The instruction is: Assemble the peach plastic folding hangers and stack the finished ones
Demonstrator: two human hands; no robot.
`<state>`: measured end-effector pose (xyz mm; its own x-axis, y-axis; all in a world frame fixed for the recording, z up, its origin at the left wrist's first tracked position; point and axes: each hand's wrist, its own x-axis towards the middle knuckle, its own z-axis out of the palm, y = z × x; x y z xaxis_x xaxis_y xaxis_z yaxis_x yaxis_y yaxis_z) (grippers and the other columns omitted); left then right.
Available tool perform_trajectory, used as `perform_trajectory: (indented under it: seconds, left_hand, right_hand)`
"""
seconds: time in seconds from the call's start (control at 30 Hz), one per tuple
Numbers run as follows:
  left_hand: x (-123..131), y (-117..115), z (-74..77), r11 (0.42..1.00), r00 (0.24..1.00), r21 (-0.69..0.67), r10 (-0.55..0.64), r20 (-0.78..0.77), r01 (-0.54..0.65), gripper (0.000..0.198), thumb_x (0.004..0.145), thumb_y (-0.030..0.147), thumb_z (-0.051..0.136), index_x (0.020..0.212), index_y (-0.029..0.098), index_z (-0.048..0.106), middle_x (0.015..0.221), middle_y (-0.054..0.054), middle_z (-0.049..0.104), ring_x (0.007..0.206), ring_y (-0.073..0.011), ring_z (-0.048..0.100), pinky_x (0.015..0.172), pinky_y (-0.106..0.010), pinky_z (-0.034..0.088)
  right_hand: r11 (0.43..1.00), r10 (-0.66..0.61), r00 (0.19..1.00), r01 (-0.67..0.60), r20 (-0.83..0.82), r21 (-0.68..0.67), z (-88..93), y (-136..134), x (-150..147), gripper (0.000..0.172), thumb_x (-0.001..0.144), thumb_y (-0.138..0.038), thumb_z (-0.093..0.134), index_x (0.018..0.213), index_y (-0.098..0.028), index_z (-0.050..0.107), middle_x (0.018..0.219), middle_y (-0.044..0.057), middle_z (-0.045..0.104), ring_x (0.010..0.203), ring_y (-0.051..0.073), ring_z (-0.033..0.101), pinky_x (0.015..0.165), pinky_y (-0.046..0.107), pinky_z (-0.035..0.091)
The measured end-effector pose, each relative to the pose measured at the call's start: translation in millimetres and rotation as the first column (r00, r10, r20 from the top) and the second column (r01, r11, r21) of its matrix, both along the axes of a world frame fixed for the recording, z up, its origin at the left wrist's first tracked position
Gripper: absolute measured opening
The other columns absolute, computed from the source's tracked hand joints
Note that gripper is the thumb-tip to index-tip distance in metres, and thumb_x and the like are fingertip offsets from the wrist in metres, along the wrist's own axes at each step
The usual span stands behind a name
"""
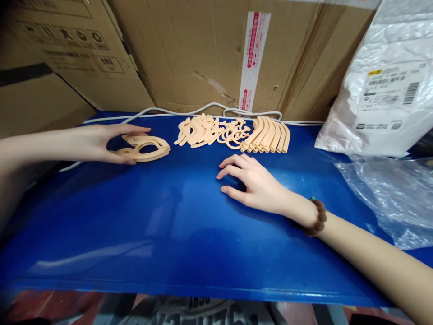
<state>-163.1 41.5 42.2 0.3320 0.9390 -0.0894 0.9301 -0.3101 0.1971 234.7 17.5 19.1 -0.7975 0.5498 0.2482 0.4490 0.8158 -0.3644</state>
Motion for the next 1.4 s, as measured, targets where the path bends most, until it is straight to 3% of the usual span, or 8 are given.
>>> perform_trajectory:
  seconds: [0.43, 0.63, 0.77, 0.87, 1.0, 1.13, 1.3, 1.4]
  left_hand:
    - [1.0, -1.1, 0.8, 1.0, 1.0, -0.008, 0.014, -0.004, -0.014, 0.098, 0.07, 0.082, 0.054, 0.148, 0.024, 0.035, 0.146, -0.007, 0.049, 0.12, -0.0285, 0.053, 0.105, -0.044, 0.038]
    - [2.1, -1.2, -1.3, 0.994, 0.996, 0.067, -0.085, 0.014, 0.084, 0.109, 0.067, 0.081, 0.057, 0.152, 0.021, 0.023, 0.155, -0.011, 0.034, 0.134, -0.0312, 0.041, 0.11, -0.046, 0.032]
    - [44.2, -18.0, 2.9, 0.943, 0.969, 0.253, -0.239, 0.061, 0.217, 0.099, 0.077, 0.075, 0.054, 0.153, 0.02, 0.021, 0.158, -0.011, 0.028, 0.143, -0.0301, 0.029, 0.116, -0.046, 0.025]
    - [90.6, -35.2, -0.2, 0.924, 0.946, 0.247, -0.316, 0.069, 0.29, 0.079, 0.087, 0.063, 0.049, 0.153, 0.028, 0.023, 0.158, -0.004, 0.029, 0.146, -0.0269, 0.025, 0.118, -0.044, 0.025]
    - [133.1, -45.4, -16.9, 0.913, 0.923, 0.144, -0.385, -0.006, 0.382, 0.063, 0.095, 0.055, 0.039, 0.15, 0.026, 0.032, 0.157, -0.007, 0.032, 0.145, -0.0253, 0.03, 0.118, -0.041, 0.027]
    - [146.5, -41.4, -28.7, 0.908, 0.926, 0.185, -0.378, -0.028, 0.376, 0.064, 0.097, 0.058, 0.032, 0.147, 0.019, 0.037, 0.152, -0.012, 0.039, 0.139, -0.0268, 0.039, 0.114, -0.041, 0.034]
    - [153.6, -38.6, -31.6, 0.889, 0.931, 0.281, -0.362, -0.05, 0.361, 0.059, 0.098, 0.054, 0.033, 0.139, 0.013, 0.046, 0.143, -0.015, 0.048, 0.13, -0.0291, 0.046, 0.108, -0.042, 0.039]
    - [158.9, -38.8, -33.1, 0.886, 0.94, 0.32, -0.338, -0.056, 0.337, 0.054, 0.099, 0.05, 0.032, 0.132, 0.013, 0.052, 0.134, -0.015, 0.054, 0.121, -0.0303, 0.052, 0.102, -0.043, 0.043]
  right_hand:
    - [1.0, -0.005, 1.0, 0.005, -0.009, -0.006, 0.6, 0.5, -0.4, 0.021, 0.091, -0.036, 0.057, 0.107, -0.025, 0.064, 0.124, 0.008, 0.059, 0.116, 0.025, 0.054, 0.1, 0.045, 0.04]
    - [1.0, -0.001, 1.0, 0.001, 0.006, 0.003, -0.2, 1.0, -0.3, 0.022, 0.092, -0.036, 0.056, 0.109, -0.024, 0.063, 0.124, 0.008, 0.058, 0.116, 0.024, 0.053, 0.1, 0.044, 0.04]
    - [0.998, 0.016, 0.998, -0.02, 0.062, 0.062, 1.2, -0.5, -1.0, 0.023, 0.093, -0.035, 0.054, 0.111, -0.023, 0.062, 0.125, 0.009, 0.058, 0.115, 0.024, 0.053, 0.099, 0.044, 0.04]
    - [0.992, 0.029, 0.992, -0.043, 0.122, 0.118, 3.3, -2.9, -1.0, 0.026, 0.094, -0.033, 0.05, 0.115, -0.022, 0.06, 0.126, 0.011, 0.057, 0.112, 0.025, 0.053, 0.097, 0.044, 0.042]
    - [0.983, 0.03, 0.985, -0.06, 0.169, 0.174, 4.6, -5.4, -0.3, 0.03, 0.095, -0.034, 0.047, 0.119, -0.02, 0.06, 0.127, 0.012, 0.058, 0.109, 0.026, 0.056, 0.095, 0.044, 0.045]
    - [0.974, 0.033, 0.976, -0.079, 0.214, 0.21, 5.1, -6.9, 0.4, 0.032, 0.097, -0.034, 0.045, 0.121, -0.019, 0.06, 0.129, 0.013, 0.058, 0.108, 0.026, 0.057, 0.093, 0.044, 0.045]
    - [0.974, 0.026, 0.976, -0.073, 0.215, 0.215, 11.9, -5.4, 1.3, 0.031, 0.098, -0.035, 0.042, 0.116, -0.019, 0.062, 0.124, 0.01, 0.062, 0.106, 0.024, 0.059, 0.092, 0.04, 0.045]
    - [0.955, -0.138, 0.984, 0.101, 0.116, 0.278, 23.1, 3.2, 7.7, 0.028, 0.098, -0.035, 0.043, 0.102, -0.019, 0.065, 0.099, 0.009, 0.069, 0.091, 0.023, 0.062, 0.082, 0.037, 0.046]
